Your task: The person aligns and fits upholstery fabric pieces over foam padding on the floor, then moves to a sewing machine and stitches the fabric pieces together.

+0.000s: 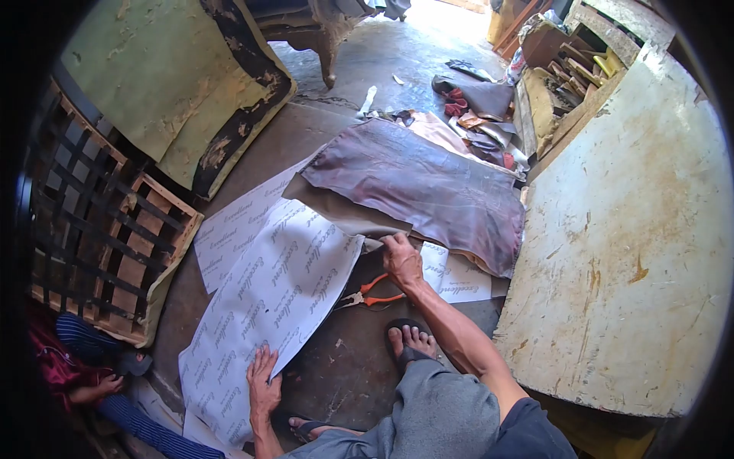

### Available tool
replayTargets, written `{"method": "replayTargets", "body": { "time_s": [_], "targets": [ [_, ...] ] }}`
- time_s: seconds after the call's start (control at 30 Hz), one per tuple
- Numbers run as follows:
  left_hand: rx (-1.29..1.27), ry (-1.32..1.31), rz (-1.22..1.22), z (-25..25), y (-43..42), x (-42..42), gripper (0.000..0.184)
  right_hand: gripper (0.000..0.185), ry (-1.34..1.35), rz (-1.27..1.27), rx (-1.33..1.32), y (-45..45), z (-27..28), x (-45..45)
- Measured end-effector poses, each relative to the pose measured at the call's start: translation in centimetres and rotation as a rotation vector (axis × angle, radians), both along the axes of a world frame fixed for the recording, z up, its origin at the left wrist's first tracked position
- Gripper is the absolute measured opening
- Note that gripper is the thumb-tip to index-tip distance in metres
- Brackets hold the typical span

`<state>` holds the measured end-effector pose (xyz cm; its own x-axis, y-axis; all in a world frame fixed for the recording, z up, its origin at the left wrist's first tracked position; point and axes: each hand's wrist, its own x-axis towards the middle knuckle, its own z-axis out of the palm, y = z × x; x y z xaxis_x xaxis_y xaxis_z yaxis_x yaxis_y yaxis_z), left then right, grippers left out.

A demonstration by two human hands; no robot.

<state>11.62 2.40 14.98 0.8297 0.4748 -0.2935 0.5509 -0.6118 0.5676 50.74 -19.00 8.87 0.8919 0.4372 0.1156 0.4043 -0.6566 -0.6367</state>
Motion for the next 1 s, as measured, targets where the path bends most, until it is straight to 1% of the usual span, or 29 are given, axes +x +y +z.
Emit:
{"method": "replayTargets", "body": {
  "time_s": [0.03, 0.1, 0.13, 0.17, 0.2, 0.23, 0.3, 0.33, 0.37, 0.4, 0.43, 0.47, 0.5, 0.53, 0.57, 0.6, 0.63, 0.67, 0.7, 0.73, 0.77, 0.8, 0.83, 0.87, 0.9, 0.93, 0.97, 1.0],
  "targets": [
    [0.007, 0.006, -0.001, 0.0, 0.0, 0.0, 0.054, 0.027, 0.033, 0.060, 0.034, -0.8, -0.3, -0.2],
    [0.009, 0.011, -0.003, 0.1, 0.1, -0.1, 0.054, 0.040, 0.153, -0.010, 0.005, -2.5, -0.5, -1.0],
    [-0.007, -0.001, 0.007, 0.1, 0.2, -0.1, 0.052, 0.040, 0.148, -0.010, 0.000, -3.2, -0.1, -1.3],
    [-0.022, -0.008, 0.018, 0.1, 0.2, -0.2, 0.051, 0.049, 0.023, -0.133, -0.151, -4.1, 0.4, -1.8],
    [-0.012, -0.025, 0.037, 0.0, 0.3, -0.1, 0.046, 0.059, -0.103, -0.256, -0.299, -4.8, 0.8, -2.0],
    [-0.014, -0.025, 0.037, 0.2, 0.5, 0.0, 0.046, 0.059, -0.103, -0.256, -0.301, -5.6, 0.4, -1.7],
    [-0.127, -0.093, 0.118, 0.6, 1.1, 0.4, 0.040, 0.074, 0.154, -0.385, -0.499, -7.5, -0.5, -0.6],
    [-0.149, -0.134, 0.156, 0.8, 1.4, 0.7, 0.037, 0.069, 0.198, -0.297, -0.426, -8.4, -0.4, 0.1],
    [-0.149, -0.135, 0.166, 0.9, 1.5, 0.8, 0.037, 0.056, 0.137, -0.192, -0.309, -9.8, -2.2, 1.2],
    [-0.146, -0.104, 0.144, 1.4, 1.7, 1.1, 0.037, 0.050, 0.117, -0.188, -0.288, -9.6, -1.6, 1.4],
    [-0.143, -0.071, 0.122, 1.8, 1.8, 1.1, 0.037, 0.045, 0.100, -0.184, -0.265, -9.1, 0.1, 1.5],
    [-0.099, -0.024, 0.061, 1.8, 1.8, 0.9, 0.044, 0.034, 0.038, -0.154, -0.327, -8.1, 2.4, 1.3],
    [-0.095, -0.022, 0.068, 1.9, 1.6, 0.9, 0.044, 0.034, 0.039, -0.147, -0.324, -6.7, 6.4, 1.2],
    [-0.001, 0.008, 0.012, 2.3, 0.9, 1.0, 0.049, 0.036, 0.182, -0.015, -0.509, -5.0, 10.9, 0.9],
    [0.090, 0.042, -0.048, 2.7, 0.2, 1.0, 0.055, 0.041, 0.329, 0.119, -0.693, -3.9, 13.9, 0.4],
    [0.123, 0.075, -0.074, 3.1, -0.2, 1.2, 0.066, 0.052, 0.220, 0.250, -0.803, -3.2, 14.9, 0.0],
    [0.121, 0.077, -0.066, 3.5, -0.6, 1.6, 0.066, 0.056, 0.279, 0.413, -0.842, -1.6, 17.2, -0.6],
    [0.063, 0.000, -0.084, 4.1, -1.1, 2.1, 0.069, 0.058, 0.300, 0.550, -0.689, -0.5, 17.6, -1.7],
    [0.007, -0.081, -0.094, 4.7, -1.7, 2.6, 0.071, 0.049, 0.328, 0.756, -0.478, 0.3, 14.8, -2.4],
    [-0.209, -0.228, -0.035, 5.3, -2.6, 3.5, 0.073, 0.049, 0.405, 0.883, -0.338, 2.4, 16.6, -4.5],
    [-0.206, -0.225, 0.001, 5.3, -4.3, 3.9, 0.073, 0.047, 0.453, 0.983, -0.049, 3.7, 15.9, -7.1],
    [-0.520, -0.385, 0.105, 5.0, -5.9, 4.3, 0.072, 0.043, 0.502, 1.013, 0.110, 4.9, 15.7, -10.0],
    [-0.826, -0.557, 0.210, 4.6, -6.5, 4.4, 0.071, 0.044, 0.591, 1.073, 0.403, 6.1, 14.1, -13.0],
    [-0.730, -0.397, 0.197, 4.0, -6.1, 3.7, 0.069, 0.047, 0.886, 1.191, 0.175, 6.4, 15.0, -13.9],
    [-0.642, -0.231, 0.189, 3.7, -5.6, 2.8, 0.067, 0.054, 0.932, 1.302, 0.031, 6.9, 14.6, -14.7],
    [-0.697, -0.292, 0.196, 3.6, -5.4, 1.9, 0.053, 0.059, 0.930, 1.380, -0.032, 6.9, 13.4, -15.2],
    [-0.687, -0.296, 0.239, 3.1, -5.6, 0.4, 0.053, 0.064, 0.922, 1.457, -0.092, 6.9, 12.5, -15.4],
    [-0.704, -0.154, 0.328, 2.2, -6.1, -1.5, 0.046, 0.070, 0.881, 1.448, -0.245, 7.0, 11.7, -15.7]
  ]
}}
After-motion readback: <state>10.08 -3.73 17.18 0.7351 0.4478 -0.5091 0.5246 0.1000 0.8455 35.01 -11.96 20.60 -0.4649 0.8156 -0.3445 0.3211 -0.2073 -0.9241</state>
